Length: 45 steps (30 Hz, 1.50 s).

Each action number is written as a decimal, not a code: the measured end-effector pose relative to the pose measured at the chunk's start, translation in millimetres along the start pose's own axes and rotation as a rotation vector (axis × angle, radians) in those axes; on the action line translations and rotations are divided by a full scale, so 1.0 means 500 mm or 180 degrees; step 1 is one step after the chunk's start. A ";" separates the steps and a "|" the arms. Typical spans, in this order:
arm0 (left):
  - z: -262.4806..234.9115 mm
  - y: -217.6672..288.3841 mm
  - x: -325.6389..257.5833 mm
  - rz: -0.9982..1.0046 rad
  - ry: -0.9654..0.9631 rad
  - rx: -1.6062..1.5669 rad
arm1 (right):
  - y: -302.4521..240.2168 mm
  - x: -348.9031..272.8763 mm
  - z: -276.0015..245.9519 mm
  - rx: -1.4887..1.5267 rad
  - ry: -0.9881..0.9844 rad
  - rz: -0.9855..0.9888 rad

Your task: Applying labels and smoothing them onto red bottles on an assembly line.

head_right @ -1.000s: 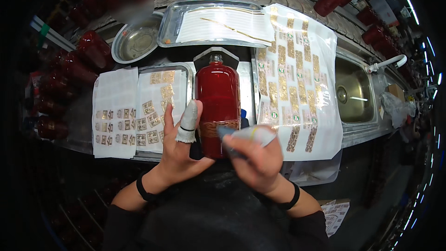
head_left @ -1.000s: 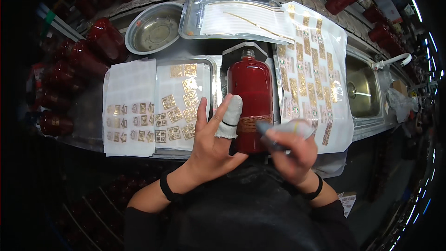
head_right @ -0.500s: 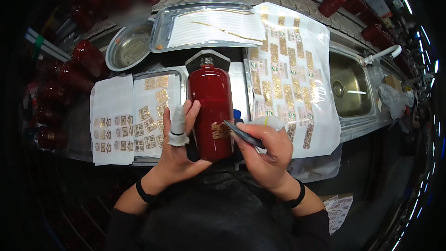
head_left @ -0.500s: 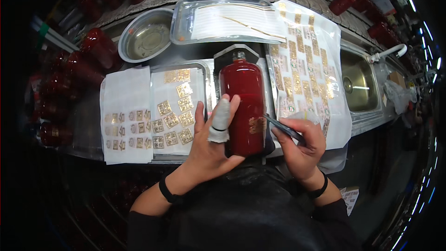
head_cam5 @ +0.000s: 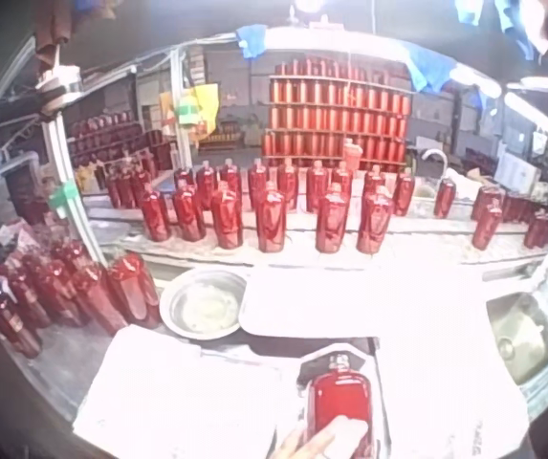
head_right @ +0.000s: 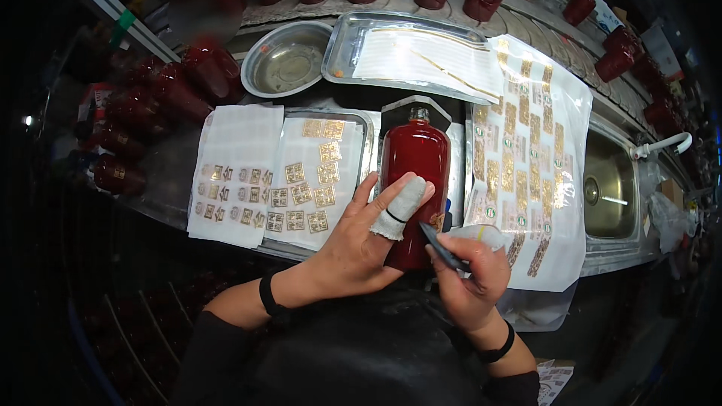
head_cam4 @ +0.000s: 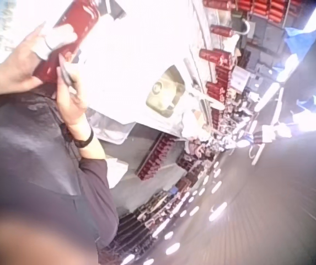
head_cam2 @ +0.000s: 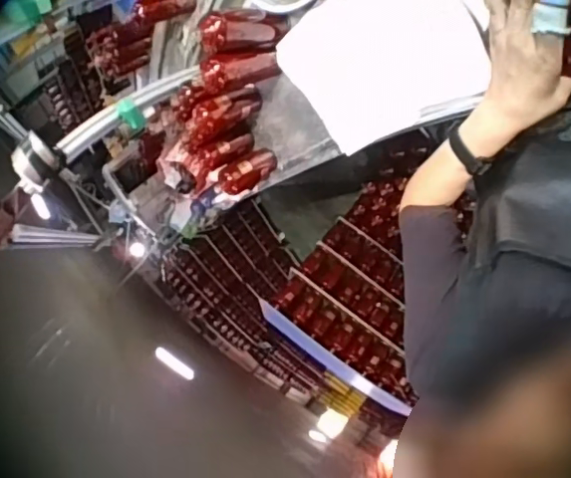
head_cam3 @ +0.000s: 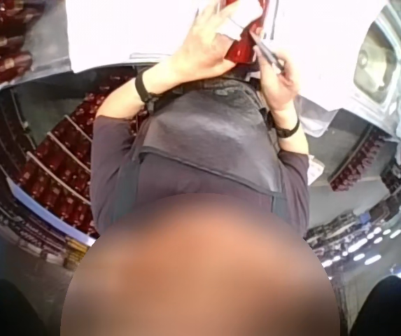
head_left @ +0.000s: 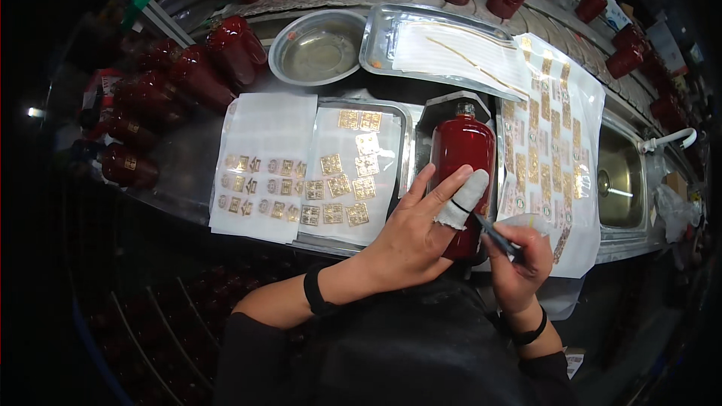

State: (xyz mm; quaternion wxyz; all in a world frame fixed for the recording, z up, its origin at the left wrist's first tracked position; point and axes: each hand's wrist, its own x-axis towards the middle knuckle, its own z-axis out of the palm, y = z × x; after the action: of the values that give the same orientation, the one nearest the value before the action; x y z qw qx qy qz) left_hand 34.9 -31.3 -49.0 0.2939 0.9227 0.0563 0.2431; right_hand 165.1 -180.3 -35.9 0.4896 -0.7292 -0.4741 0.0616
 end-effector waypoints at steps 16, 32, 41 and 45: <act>-0.158 -0.164 -0.189 -0.3070 0.0785 0.0386 | 0.042 -0.002 -0.046 0.1278 0.0421 0.1322; -0.149 -0.196 -0.125 -0.2148 -0.0042 0.1736 | 0.024 -0.003 -0.041 0.1033 0.0362 0.1192; -0.175 -0.255 -0.074 -0.3157 -0.0322 0.1179 | 0.049 -0.019 -0.056 0.1012 0.0399 0.1201; -0.167 -0.277 -0.085 -0.3487 -0.0180 0.0826 | 0.049 -0.025 -0.064 0.1129 0.0449 0.1309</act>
State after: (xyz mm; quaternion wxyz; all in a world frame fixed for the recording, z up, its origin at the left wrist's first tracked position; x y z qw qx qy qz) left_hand -37.2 115.0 -86.2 0.2627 0.7934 0.5486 0.0212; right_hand 191.5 -212.3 -43.1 0.6186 -0.7155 -0.2627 0.1909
